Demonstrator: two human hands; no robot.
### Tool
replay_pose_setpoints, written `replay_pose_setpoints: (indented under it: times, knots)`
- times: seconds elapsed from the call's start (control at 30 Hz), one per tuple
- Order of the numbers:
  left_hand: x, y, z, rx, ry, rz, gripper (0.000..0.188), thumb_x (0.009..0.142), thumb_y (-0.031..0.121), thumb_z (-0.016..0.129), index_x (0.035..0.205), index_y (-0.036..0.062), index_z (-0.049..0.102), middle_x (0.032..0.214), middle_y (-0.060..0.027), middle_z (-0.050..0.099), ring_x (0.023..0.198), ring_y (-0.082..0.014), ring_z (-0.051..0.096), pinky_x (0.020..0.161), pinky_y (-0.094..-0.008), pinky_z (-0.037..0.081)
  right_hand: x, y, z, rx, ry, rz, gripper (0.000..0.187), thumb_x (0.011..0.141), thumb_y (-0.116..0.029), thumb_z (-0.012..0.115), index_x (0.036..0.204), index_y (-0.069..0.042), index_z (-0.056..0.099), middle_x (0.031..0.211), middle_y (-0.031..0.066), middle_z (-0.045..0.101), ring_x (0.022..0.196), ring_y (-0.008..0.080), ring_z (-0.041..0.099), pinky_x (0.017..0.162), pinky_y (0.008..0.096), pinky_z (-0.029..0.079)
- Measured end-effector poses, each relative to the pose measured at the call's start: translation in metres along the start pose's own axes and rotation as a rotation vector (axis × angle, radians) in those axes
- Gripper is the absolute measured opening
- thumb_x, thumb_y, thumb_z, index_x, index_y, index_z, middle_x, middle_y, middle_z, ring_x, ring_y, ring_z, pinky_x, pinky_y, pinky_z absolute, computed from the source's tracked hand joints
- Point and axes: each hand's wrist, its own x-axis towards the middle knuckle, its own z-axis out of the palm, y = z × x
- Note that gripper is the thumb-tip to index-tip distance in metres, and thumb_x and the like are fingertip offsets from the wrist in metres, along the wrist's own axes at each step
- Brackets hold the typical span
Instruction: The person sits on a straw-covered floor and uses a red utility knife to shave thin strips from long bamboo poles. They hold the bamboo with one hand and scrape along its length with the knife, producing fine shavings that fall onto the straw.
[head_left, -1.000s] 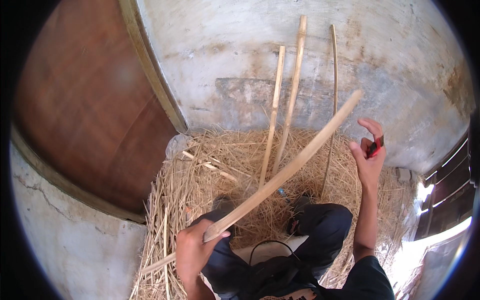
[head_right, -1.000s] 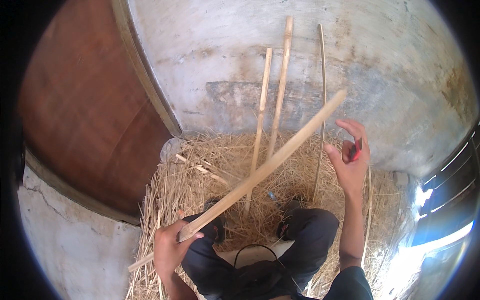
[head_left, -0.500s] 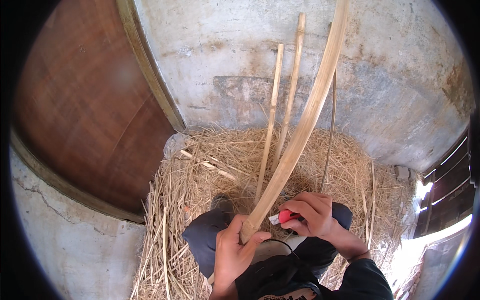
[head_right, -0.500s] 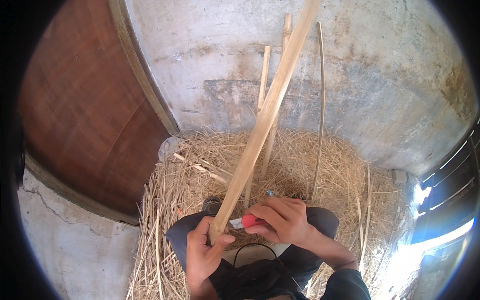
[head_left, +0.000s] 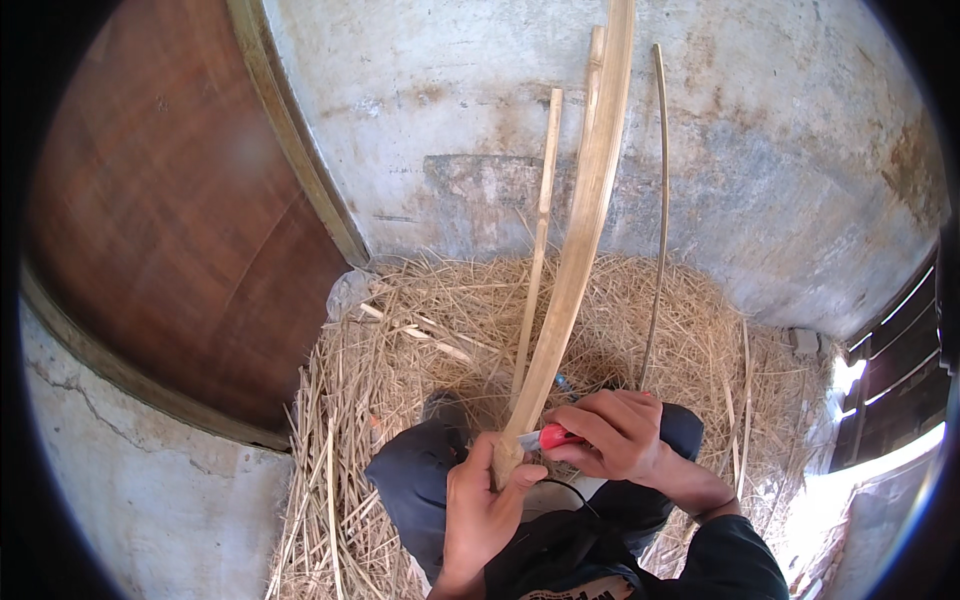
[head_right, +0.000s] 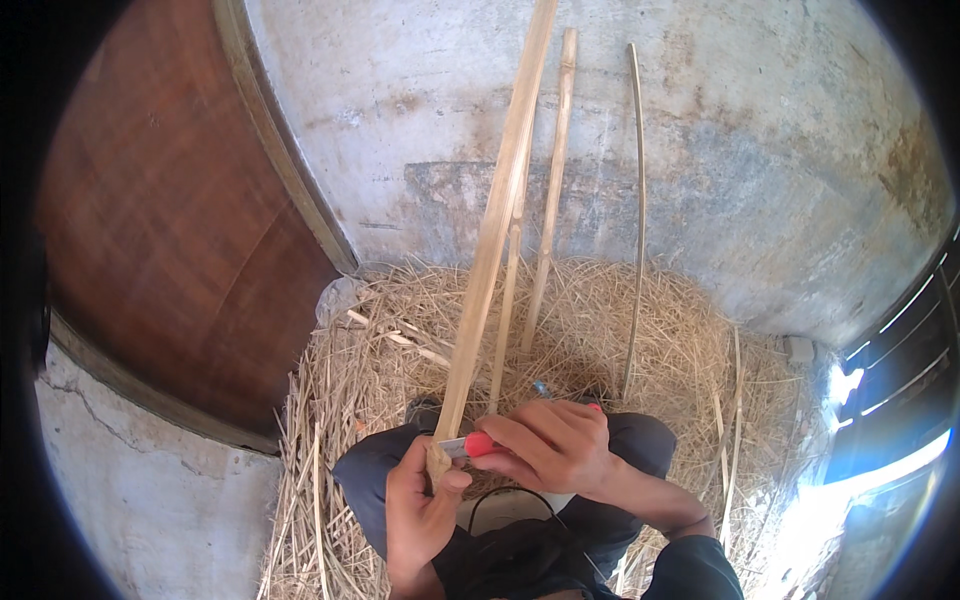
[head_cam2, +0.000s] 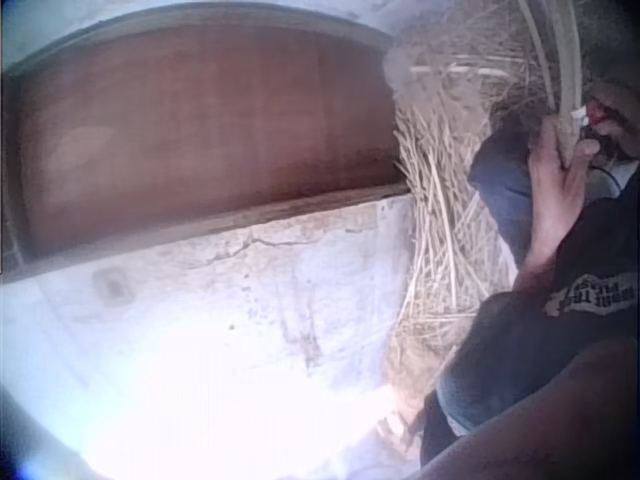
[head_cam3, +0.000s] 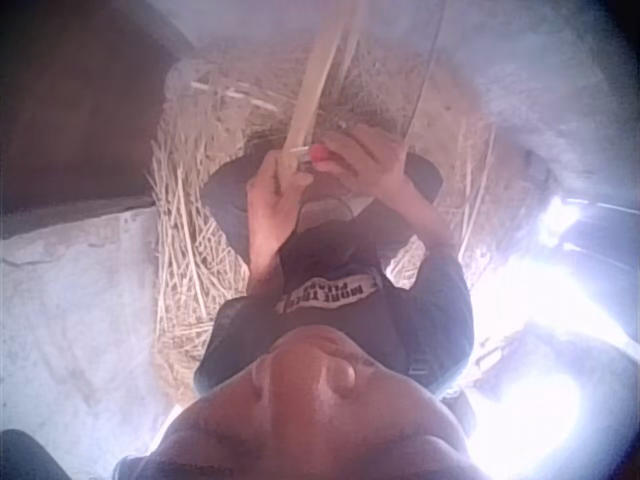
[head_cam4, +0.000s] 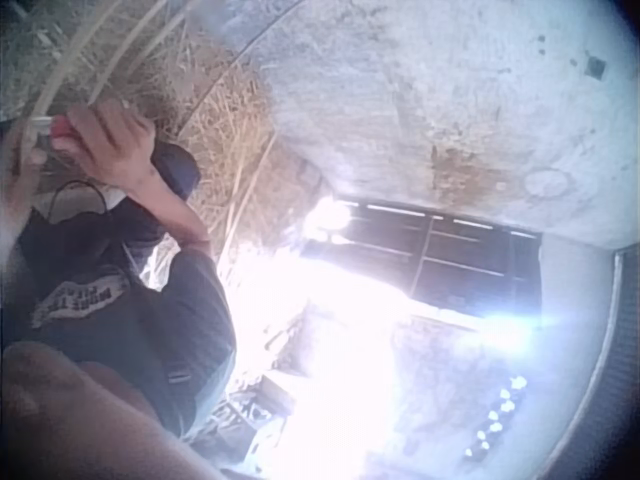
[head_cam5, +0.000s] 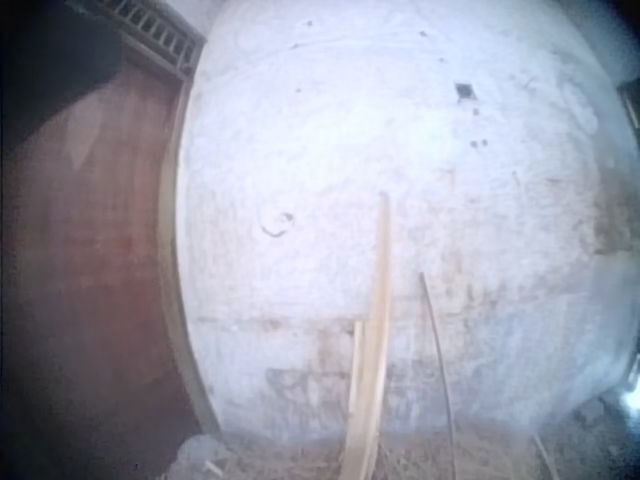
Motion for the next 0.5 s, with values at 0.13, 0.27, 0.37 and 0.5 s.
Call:
replay_pose_setpoints:
  times: [0.13, 0.27, 0.37, 0.5]
  knots:
    - [-0.0002, -0.0006, 0.0013, -0.003, -0.008, 0.015, 0.027, 0.098, 0.017, 0.081, 0.109, -0.0008, 0.064, 0.08, -0.01, 0.07, 0.067, -0.0127, 0.062, 0.064, -0.0294, 0.051, 0.0019, -0.0018, -0.0004, 0.002, 0.014, 0.005, 0.045, 0.076, -0.041, 0.092, 0.105, -0.009, 0.078, 0.077, -0.0015, 0.067, 0.062, 0.0151, 0.068, 0.054, 0.0277, 0.053]
    - [-0.0012, 0.0019, 0.0034, 0.051, 0.013, 0.035, 0.025, 0.1, 0.018, 0.079, 0.109, -0.0007, 0.064, 0.078, -0.0098, 0.069, 0.065, -0.0142, 0.062, 0.063, -0.03, 0.05, 0.0027, -0.0028, -0.0007, -0.007, 0.021, 0.005, 0.044, 0.077, -0.04, 0.092, 0.105, -0.009, 0.078, 0.077, -0.0013, 0.067, 0.062, 0.0151, 0.068, 0.054, 0.0281, 0.053]
    - [-0.0012, 0.0067, 0.0057, 0.112, 0.052, 0.066, 0.024, 0.101, 0.018, 0.077, 0.109, -0.0009, 0.064, 0.074, -0.0104, 0.067, 0.061, -0.0161, 0.061, 0.06, -0.0312, 0.049, 0.0047, -0.0045, -0.0022, -0.027, 0.017, 0.015, 0.042, 0.078, -0.04, 0.091, 0.104, -0.01, 0.078, 0.076, -0.0012, 0.066, 0.062, 0.0151, 0.068, 0.054, 0.028, 0.052]
    - [-0.0004, 0.0069, 0.0094, 0.16, 0.093, 0.064, 0.022, 0.106, 0.02, 0.071, 0.108, -0.0005, 0.065, 0.07, -0.0075, 0.061, 0.06, -0.0148, 0.055, 0.057, -0.0305, 0.044, 0.005, -0.0057, -0.0031, -0.068, 0.008, 0.03, 0.041, 0.08, -0.041, 0.09, 0.104, -0.01, 0.078, 0.076, -0.0016, 0.066, 0.062, 0.0149, 0.068, 0.054, 0.0275, 0.052]
